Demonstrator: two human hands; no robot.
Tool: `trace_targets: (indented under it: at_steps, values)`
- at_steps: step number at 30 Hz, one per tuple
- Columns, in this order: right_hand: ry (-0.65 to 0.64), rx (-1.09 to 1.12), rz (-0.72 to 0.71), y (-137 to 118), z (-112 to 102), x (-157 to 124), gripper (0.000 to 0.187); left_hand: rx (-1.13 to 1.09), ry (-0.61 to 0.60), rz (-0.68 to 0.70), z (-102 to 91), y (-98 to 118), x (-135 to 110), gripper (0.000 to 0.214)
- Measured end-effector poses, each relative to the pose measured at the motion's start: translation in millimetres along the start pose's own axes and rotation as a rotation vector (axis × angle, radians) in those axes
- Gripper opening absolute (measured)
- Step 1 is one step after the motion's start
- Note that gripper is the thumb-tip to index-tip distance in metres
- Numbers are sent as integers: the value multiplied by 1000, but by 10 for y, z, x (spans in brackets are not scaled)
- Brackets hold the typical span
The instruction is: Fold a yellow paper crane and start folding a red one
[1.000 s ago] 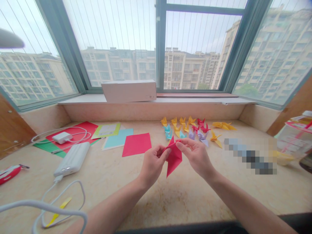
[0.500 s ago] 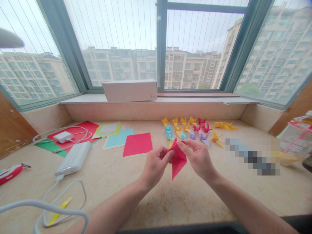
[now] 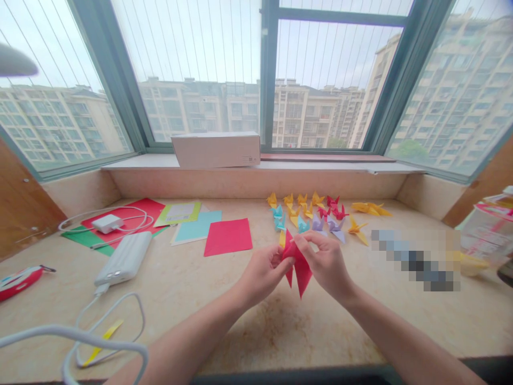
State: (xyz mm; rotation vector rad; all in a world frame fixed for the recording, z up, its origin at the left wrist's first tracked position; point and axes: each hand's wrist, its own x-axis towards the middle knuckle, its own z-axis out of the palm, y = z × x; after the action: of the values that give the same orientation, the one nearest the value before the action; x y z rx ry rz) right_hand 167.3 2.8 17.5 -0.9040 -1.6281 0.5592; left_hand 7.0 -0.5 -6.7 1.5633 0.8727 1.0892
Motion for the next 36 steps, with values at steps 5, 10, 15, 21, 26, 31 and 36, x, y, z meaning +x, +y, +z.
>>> trace_targets:
  at_steps: [5,10,15,21,26,31,36]
  values:
    - [-56,-20,-4,27,36,12,23,-52,-7,-7,-16,-24,25,39]
    - [-18,-69,101,113,82,4,33,-79,162,6,-64,-5,86,41]
    - [-54,-7,154,153,165,-35,37,-155,235,11,-54,26,106,44]
    - [-6,0,103,178,157,-19,32,-165,192,3,-20,74,69,41]
    - [-9,93,126,254,144,-9,30,-147,139,-7,-32,112,58,37]
    - [-127,277,214,241,123,12,31,-246,181,19,-49,70,77,40]
    - [-137,367,242,221,102,46,36,-319,213,40,-56,73,86,36]
